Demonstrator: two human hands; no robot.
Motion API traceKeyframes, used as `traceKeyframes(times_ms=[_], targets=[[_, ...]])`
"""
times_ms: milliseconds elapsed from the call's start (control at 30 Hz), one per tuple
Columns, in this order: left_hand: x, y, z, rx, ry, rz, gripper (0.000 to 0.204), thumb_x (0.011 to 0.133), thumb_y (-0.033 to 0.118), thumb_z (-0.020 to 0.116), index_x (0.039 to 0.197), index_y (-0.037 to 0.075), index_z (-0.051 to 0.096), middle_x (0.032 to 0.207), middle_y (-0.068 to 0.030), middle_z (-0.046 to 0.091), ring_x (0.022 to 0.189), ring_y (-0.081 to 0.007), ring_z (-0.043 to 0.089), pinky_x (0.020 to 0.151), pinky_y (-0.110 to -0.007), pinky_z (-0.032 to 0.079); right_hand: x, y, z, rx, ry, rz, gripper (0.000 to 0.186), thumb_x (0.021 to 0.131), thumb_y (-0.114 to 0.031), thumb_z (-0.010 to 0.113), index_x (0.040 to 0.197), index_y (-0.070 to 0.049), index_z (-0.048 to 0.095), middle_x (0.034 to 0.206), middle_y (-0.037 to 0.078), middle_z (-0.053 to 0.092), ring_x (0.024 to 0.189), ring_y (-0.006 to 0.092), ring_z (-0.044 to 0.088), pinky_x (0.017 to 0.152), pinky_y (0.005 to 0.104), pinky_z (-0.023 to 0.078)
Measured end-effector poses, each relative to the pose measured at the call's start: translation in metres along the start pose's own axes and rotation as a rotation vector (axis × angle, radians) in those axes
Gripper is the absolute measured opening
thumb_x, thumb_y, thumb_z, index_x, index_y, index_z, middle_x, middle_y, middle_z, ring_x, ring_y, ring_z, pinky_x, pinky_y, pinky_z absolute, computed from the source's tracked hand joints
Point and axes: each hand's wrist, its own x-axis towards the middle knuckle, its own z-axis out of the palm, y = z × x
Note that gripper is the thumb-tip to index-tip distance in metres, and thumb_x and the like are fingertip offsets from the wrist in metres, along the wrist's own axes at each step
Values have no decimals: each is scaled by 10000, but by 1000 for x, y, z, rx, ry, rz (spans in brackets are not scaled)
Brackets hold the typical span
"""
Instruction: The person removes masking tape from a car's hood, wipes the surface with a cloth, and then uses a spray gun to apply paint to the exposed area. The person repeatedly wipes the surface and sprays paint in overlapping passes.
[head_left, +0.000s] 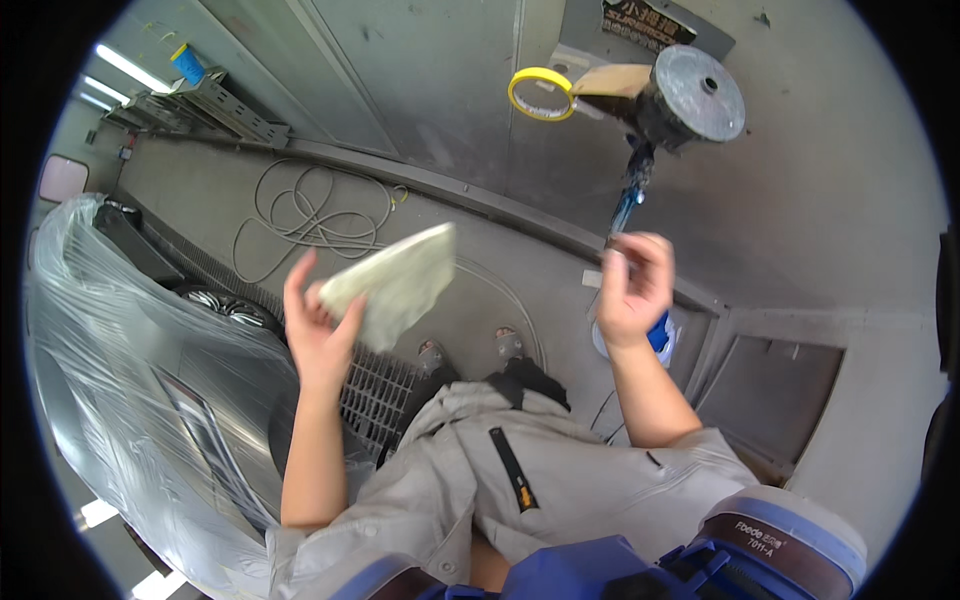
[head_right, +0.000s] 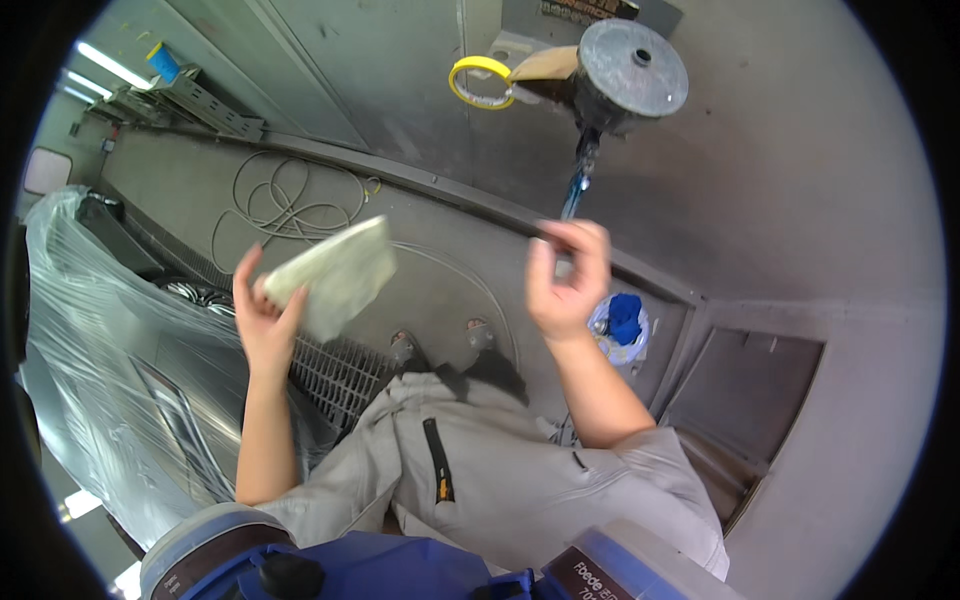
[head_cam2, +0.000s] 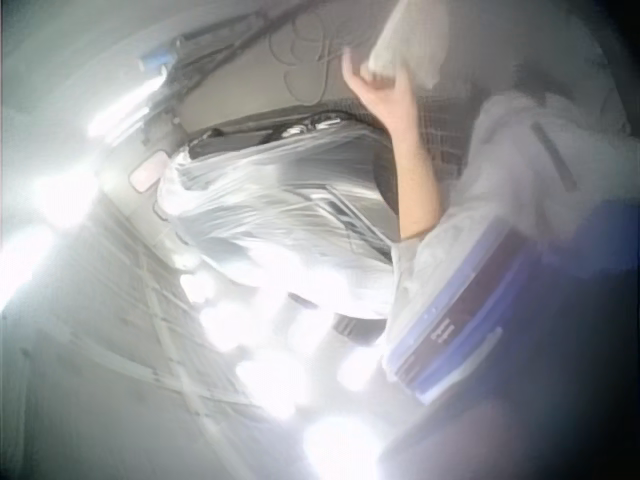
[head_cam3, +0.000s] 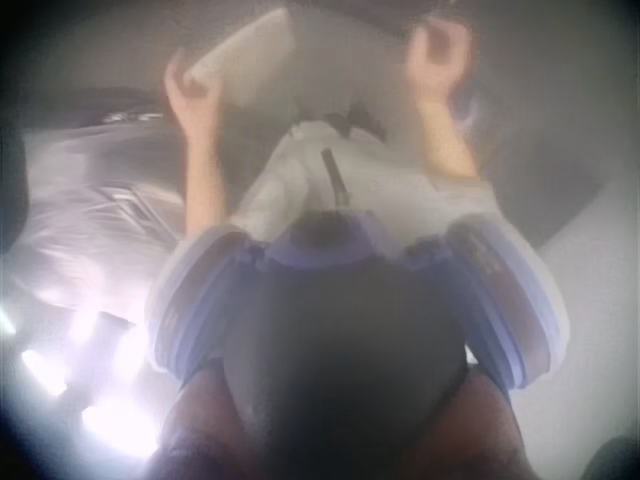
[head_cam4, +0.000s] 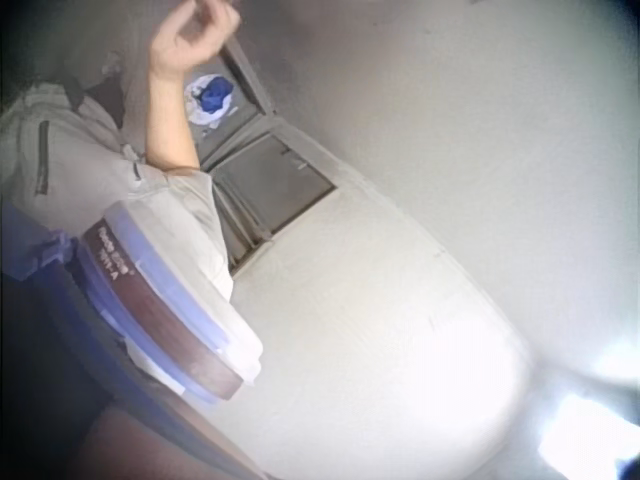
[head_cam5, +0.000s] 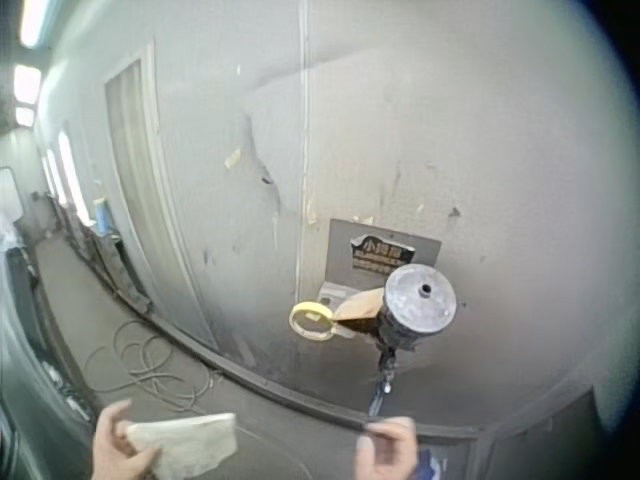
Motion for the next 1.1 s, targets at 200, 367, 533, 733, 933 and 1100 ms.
traceKeyframes(times_ms=[200, 367, 533, 733, 933, 1100], targets=[[-189, -114, -140, 235, 249, -543, 212, 918, 99, 689, 1119, 36, 667, 1014, 10, 640, 937, -109, 577, 862, -285, 479, 24, 75, -23, -127, -344, 744, 977, 855, -337, 925, 1557, 43, 362, 1286, 208, 690, 1158, 273, 692, 987, 377, 546], [-466, -199, -219, 279, 702, -806, 299, 992, 175, 613, 1253, 39, 668, 938, -4, 622, 862, -126, 575, 775, -301, 482, 40, 84, 8, 296, -46, 914, 506, 980, -205, 786, 1394, -32, 553, 797, -15, 574, 636, 94, 553, 622, 286, 484], [-666, -236, -241, 711, 792, -860, 212, 929, 130, 623, 1079, 6, 706, 825, -109, 686, 788, -261, 656, 738, -403, 540, 3, 34, 8, 231, 64, 816, 389, 1032, -171, 709, 1399, -79, 620, 721, -56, 495, 531, 36, 415, 481, 241, 326], [-732, -189, -185, 446, 551, -1044, 307, 927, 319, 704, 963, 35, 815, 866, -192, 751, 837, -324, 706, 786, -435, 555, -95, -24, 16, 117, -185, 472, 371, 1037, -68, 681, 1404, -27, 648, 1186, -1, 674, 761, 36, 503, 688, 239, 423], [-711, -116, -128, 575, 713, -741, 515, 875, 528, 828, 801, 29, 721, 842, -200, 715, 826, -425, 675, 757, -494, 542, -214, -145, 89, 513, -822, 616, 430, 1036, -15, 617, 1465, -10, 588, 1036, -14, 625, 617, 13, 432, 567, 223, 369], [-772, -102, -179, 537, 1007, -631, 209, 969, 293, 752, 973, 86, 784, 969, -130, 766, 929, -380, 720, 809, -447, 569, -388, -304, 155, 771, -1428, 549, 438, 1048, -55, 571, 1483, -18, 535, 671, -72, 451, 555, 27, 376, 518, 229, 290]])
